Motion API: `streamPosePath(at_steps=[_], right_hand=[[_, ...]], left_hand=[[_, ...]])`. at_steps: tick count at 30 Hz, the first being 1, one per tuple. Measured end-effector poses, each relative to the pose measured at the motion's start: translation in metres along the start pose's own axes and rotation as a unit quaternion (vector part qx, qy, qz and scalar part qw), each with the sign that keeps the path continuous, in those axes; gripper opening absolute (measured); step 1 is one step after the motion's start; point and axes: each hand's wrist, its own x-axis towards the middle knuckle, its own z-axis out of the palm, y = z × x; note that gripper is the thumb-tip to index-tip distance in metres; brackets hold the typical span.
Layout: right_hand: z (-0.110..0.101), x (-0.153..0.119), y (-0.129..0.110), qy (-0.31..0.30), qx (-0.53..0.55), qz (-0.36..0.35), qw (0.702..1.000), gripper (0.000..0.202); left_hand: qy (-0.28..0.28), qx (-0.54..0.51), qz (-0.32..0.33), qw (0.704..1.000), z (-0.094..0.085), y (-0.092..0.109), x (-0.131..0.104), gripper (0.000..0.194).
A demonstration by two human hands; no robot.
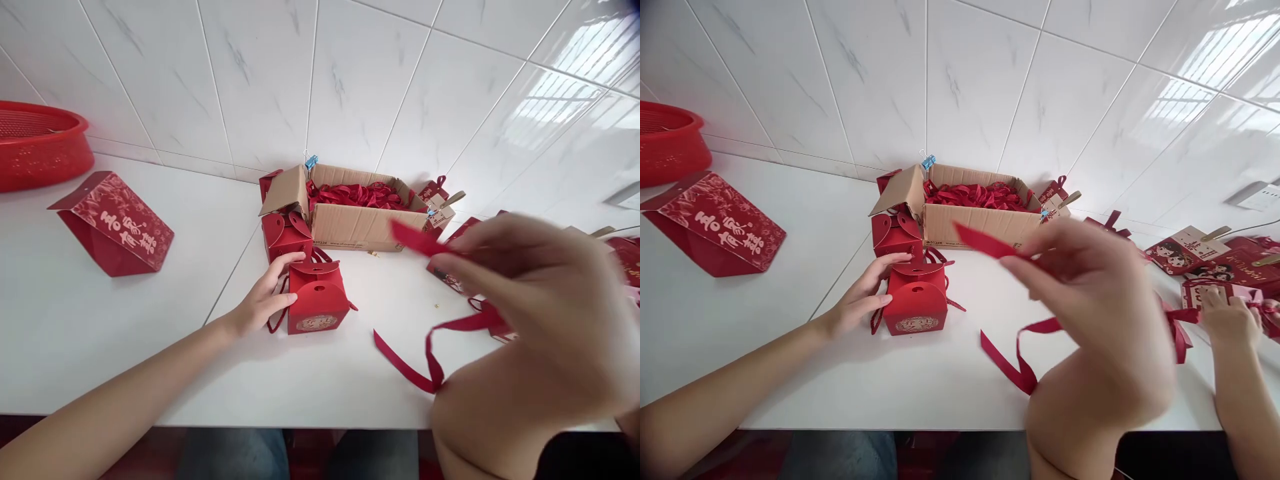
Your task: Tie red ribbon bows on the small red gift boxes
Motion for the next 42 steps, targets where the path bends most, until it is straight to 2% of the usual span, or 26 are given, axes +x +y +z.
streamPosePath(at_steps=[1, 2, 4, 6, 8, 10, 12, 15, 18, 21, 25, 29, 34, 42], right_hand=[[0.01, 0.004, -0.012, -0.088, 0.02, 0.016, 0.996, 0.012], [0.018, 0.008, -0.021, -0.143, 0.016, 0.008, 0.989, 0.01], [0.029, 0.016, -0.03, -0.219, -0.004, -0.005, 0.976, 0.004], [0.032, 0.02, -0.028, -0.265, 0.006, 0.003, 0.964, 0.007], [0.032, 0.022, -0.018, -0.29, 0.061, 0.036, 0.955, 0.009], [0.035, 0.021, -0.003, -0.287, 0.145, 0.073, 0.944, 0.007], [0.047, 0.018, 0.017, -0.257, 0.257, 0.097, 0.926, 0.005], [0.075, 0.006, 0.05, -0.181, 0.451, 0.13, 0.864, 0.007], [0.099, -0.009, 0.07, -0.123, 0.537, 0.167, 0.818, 0.01], [0.109, -0.016, 0.073, -0.116, 0.554, 0.187, 0.803, 0.01], [0.108, -0.016, 0.067, -0.113, 0.568, 0.215, 0.786, 0.008], [0.109, -0.016, 0.062, -0.129, 0.581, 0.241, 0.767, 0.007], [0.107, -0.018, 0.055, -0.137, 0.586, 0.26, 0.755, 0.006], [0.097, -0.018, 0.055, -0.127, 0.579, 0.278, 0.756, 0.006]], left_hand=[[0.009, 0.014, -0.001, 1.0, 0.0, 0.001, 0.0, 0.05], [0.019, 0.034, -0.001, 0.999, 0.0, 0.002, 0.001, 0.048], [0.045, 0.086, 0.005, 0.995, 0.002, 0.002, 0.001, 0.047], [0.065, 0.128, 0.017, 0.989, 0.004, 0.001, 0.0, 0.052], [0.078, 0.16, 0.042, 0.983, 0.007, -0.001, -0.002, 0.058], [0.081, 0.168, 0.076, 0.98, 0.009, -0.004, -0.004, 0.06], [0.072, 0.153, 0.11, 0.98, 0.011, -0.007, -0.007, 0.06], [0.039, 0.136, 0.152, 0.978, 0.014, -0.011, -0.007, 0.067], [0.021, 0.151, 0.197, 0.968, 0.016, -0.016, -0.004, 0.085], [-0.005, 0.144, 0.204, 0.968, 0.016, -0.023, 0.0, 0.099], [-0.053, 0.08, 0.153, 0.984, 0.017, -0.026, 0.001, 0.101], [-0.043, 0.063, 0.136, 0.988, 0.022, -0.023, -0.002, 0.093], [-0.035, 0.08, 0.158, 0.984, 0.027, -0.018, -0.005, 0.092], [-0.04, 0.077, 0.161, 0.983, 0.027, -0.018, -0.005, 0.091]])
